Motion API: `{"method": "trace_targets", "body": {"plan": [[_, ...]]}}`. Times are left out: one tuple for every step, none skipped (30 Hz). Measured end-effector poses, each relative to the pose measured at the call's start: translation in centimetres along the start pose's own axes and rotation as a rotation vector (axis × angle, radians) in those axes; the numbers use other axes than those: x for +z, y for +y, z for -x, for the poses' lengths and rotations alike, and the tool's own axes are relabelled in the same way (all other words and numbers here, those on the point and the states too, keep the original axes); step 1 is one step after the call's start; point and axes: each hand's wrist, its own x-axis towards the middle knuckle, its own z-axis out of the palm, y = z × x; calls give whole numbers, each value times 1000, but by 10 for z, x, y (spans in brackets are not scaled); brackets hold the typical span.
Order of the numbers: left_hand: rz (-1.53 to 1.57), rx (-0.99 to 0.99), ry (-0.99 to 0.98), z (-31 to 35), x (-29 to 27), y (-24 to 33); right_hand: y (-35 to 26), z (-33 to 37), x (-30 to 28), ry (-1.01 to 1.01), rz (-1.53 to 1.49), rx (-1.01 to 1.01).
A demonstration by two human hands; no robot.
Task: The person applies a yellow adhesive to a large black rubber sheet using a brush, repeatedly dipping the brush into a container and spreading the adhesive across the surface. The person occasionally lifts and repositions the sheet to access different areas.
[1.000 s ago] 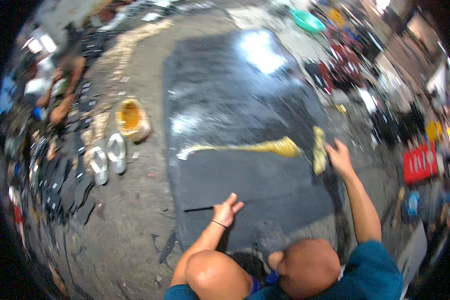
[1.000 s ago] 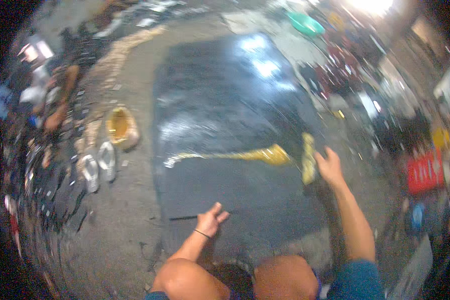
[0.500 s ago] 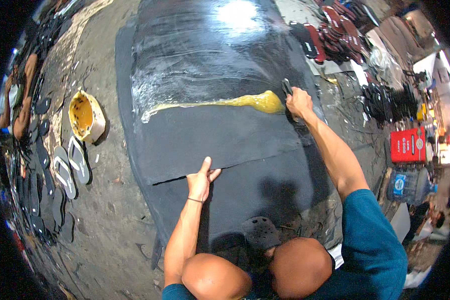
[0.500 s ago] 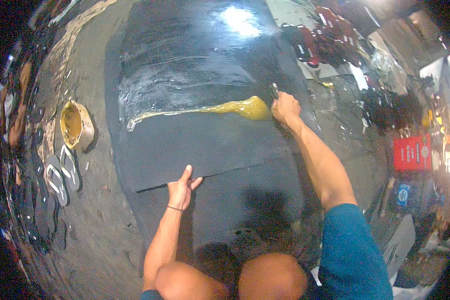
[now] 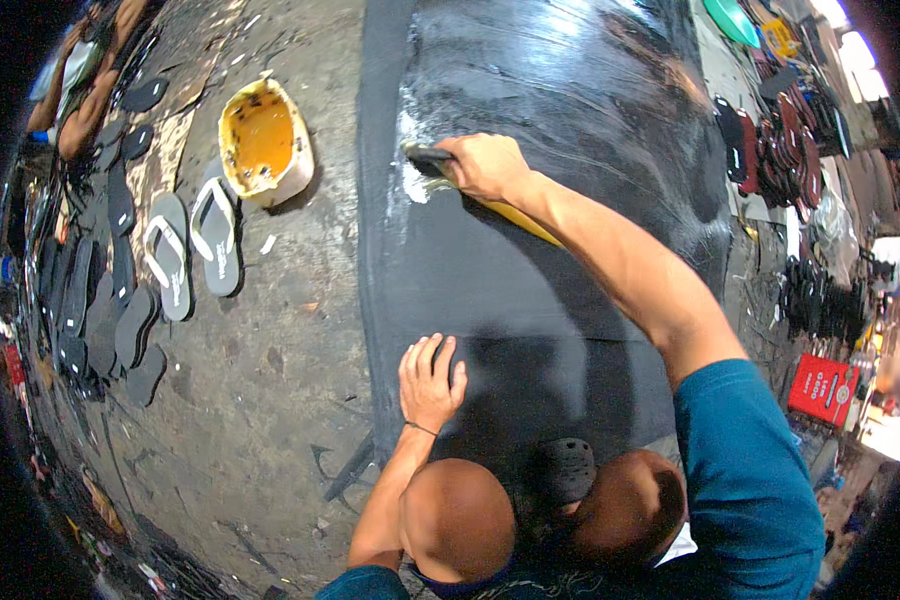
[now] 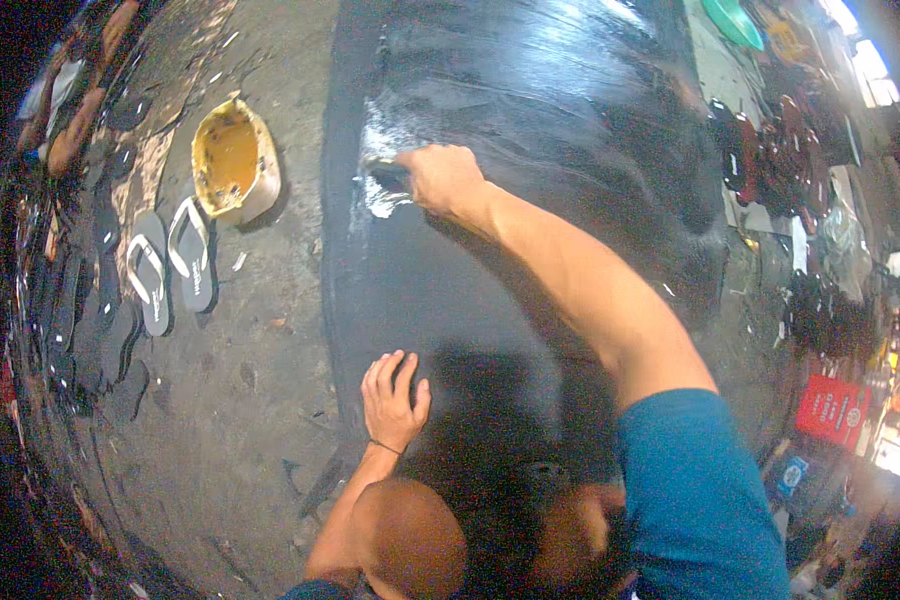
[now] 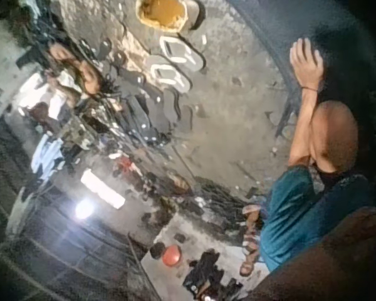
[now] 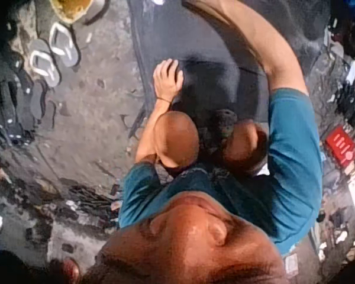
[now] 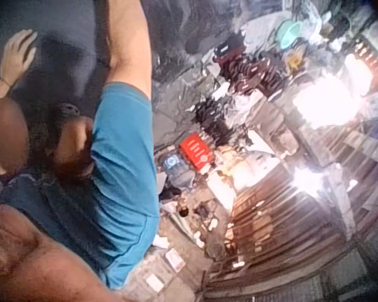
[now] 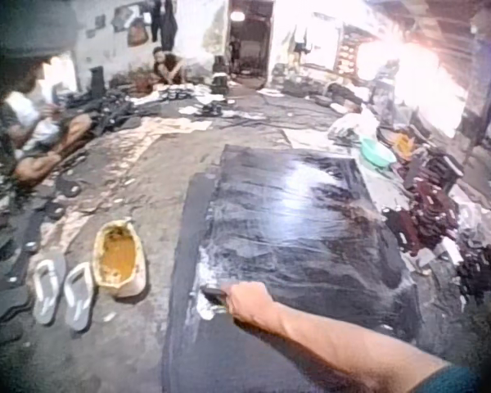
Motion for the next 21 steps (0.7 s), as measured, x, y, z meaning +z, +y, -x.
{"method": "trace_targets", "body": {"plan": [[-2,10,12,0,0,0,-9,-8,2,-26,24,-130],[14,13,31,-2,1,0,-24,-6,4,-138,60,-279],[29,18,46,0,0,-2,-45,7,11,-248,92,-424],[62,35,39,5,1,-4,-60,29,27,-273,99,-539],[93,51,35,12,3,-9,-73,52,45,-297,105,-656],[117,63,31,16,3,-14,-83,74,55,-259,-4,-800],[120,60,40,13,4,-14,-80,89,57,-218,-109,-937],[123,58,40,11,2,-14,-79,86,44,-330,-181,-866],[126,56,32,11,-2,-12,-72,66,22,-264,-51,-771],[85,70,53,7,-3,-9,-59,39,-3,-185,44,-622],[93,76,50,4,-1,-5,-30,12,-12,-123,279,-610],[102,91,52,-3,1,-2,9,-7,-5,-31,314,-661],[97,81,40,1,1,-7,11,-2,1,-69,321,-720],[77,84,17,3,-2,-9,16,5,-2,-111,333,-781],[66,78,-6,7,-3,-8,26,24,0,-177,335,-826],[58,78,-30,7,-2,-10,45,46,-6,-192,336,-810],[47,85,-38,3,-1,-8,73,70,-18,-198,351,-799],[33,70,-49,5,-3,-10,99,96,-25,-255,327,-738],[22,53,-53,8,-2,-10,116,121,-37,-421,363,-634],[0,32,-71,8,-5,-8,141,150,-45,-383,356,-605],[-13,18,-82,7,-6,-5,167,182,-54,-345,363,-571]]}}
